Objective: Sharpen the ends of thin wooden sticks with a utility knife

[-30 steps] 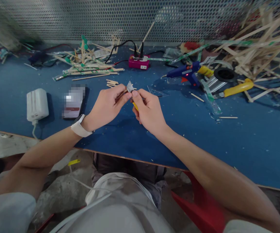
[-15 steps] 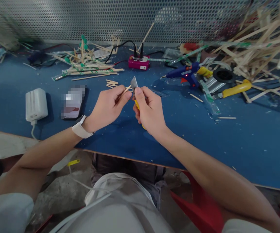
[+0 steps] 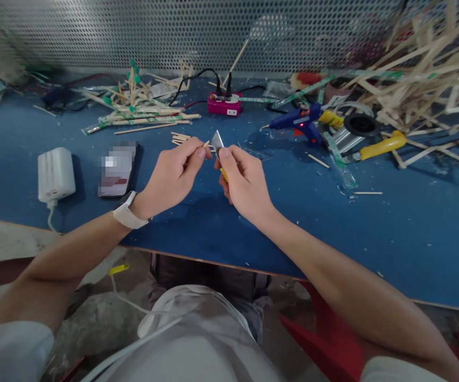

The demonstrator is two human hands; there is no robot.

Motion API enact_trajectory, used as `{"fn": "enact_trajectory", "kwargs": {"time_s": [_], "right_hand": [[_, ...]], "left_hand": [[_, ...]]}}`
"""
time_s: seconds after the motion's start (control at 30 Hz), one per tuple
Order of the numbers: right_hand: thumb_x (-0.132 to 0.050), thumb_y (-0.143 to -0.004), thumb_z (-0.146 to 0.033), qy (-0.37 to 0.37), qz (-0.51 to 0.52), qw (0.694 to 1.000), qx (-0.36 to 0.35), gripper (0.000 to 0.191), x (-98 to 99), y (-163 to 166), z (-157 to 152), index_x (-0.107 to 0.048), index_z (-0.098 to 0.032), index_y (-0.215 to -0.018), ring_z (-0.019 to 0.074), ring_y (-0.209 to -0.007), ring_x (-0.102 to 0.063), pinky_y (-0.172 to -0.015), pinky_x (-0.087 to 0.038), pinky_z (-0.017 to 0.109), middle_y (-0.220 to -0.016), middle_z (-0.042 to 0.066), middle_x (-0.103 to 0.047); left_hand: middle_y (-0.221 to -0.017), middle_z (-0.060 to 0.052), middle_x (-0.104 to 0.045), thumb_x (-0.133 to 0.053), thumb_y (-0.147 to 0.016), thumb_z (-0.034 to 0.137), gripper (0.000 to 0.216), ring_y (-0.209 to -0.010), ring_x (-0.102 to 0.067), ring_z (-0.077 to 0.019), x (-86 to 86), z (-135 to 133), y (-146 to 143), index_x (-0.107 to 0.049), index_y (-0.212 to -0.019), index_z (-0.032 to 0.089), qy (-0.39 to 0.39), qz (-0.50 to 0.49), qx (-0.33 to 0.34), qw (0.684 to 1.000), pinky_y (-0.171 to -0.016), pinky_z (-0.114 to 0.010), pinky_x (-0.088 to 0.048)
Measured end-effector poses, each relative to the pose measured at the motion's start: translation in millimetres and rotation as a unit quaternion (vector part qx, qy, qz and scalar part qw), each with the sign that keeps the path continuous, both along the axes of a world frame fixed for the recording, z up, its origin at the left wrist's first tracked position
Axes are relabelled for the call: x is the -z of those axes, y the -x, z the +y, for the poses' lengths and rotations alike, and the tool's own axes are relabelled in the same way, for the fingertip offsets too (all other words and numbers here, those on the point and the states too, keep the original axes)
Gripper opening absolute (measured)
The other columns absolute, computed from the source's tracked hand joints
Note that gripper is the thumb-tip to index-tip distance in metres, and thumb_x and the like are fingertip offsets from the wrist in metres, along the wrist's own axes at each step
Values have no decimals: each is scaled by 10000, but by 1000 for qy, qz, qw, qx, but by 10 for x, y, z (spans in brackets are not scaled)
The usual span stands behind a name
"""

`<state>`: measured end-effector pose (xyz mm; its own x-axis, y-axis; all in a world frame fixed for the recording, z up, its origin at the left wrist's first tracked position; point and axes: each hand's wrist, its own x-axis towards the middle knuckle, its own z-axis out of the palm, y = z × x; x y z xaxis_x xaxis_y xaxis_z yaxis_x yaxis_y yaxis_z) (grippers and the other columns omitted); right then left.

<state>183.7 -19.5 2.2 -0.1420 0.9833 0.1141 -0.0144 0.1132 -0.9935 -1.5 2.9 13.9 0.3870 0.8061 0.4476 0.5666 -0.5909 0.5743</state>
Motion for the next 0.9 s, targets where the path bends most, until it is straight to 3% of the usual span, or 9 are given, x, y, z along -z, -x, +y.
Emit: {"fn": "enact_trajectory", "kwargs": {"time_s": [0.07,0.17,0.27,0.43,0.63,0.9], "right_hand": [[-694,-1018,-639,-19,-1,1000,13,389,8,-15,9,-643,-264,-926,98,-389,-387,-370,-322,268,-551,-71,-467],[-829,-939,-562,-71,-33,995,69,338,28,-40,33,-726,-272,-1079,113,-507,-496,-423,-380,278,-723,-22,-604],[-830,-953,-488,-107,-61,987,102,258,43,-62,62,-779,-245,-1027,139,-613,-590,-460,-410,296,-889,46,-720],[-825,-964,-444,-106,-79,987,88,210,35,-96,88,-780,-238,-968,124,-468,-521,-458,-407,316,-665,-4,-655],[-837,-931,-560,-126,-68,984,108,335,63,-130,152,-747,-239,-899,119,-361,-484,-371,-351,289,-481,-57,-534],[-838,-925,-593,-148,-58,982,106,342,82,-196,195,-805,-252,-919,98,-347,-495,-338,-339,294,-663,14,-706]], "left_hand": [[-689,29,-587,-427,-1156,316,262,-546,-506,-126,7,1,-1,-579,-959,232,-4,9,14,1000,-600,-302,-358],[-681,32,-595,-447,-1139,288,232,-550,-518,-127,25,-4,-3,-577,-957,223,-15,28,32,999,-607,-297,-350],[-704,20,-623,-433,-1135,282,231,-578,-554,-135,47,-9,-1,-583,-970,220,-29,54,38,997,-618,-298,-348],[-730,7,-648,-428,-1132,275,234,-610,-582,-141,76,-2,7,-592,-978,209,-41,84,36,995,-617,-305,-338],[-905,-17,-752,-460,-1135,292,183,-686,-655,-143,78,-6,22,-603,-1194,193,-42,144,-3,989,-602,-296,-339],[-1046,-34,-791,-402,-1177,348,315,-800,-716,-148,126,19,33,-682,-1166,204,-109,133,-18,985,-594,-295,-355]]}}
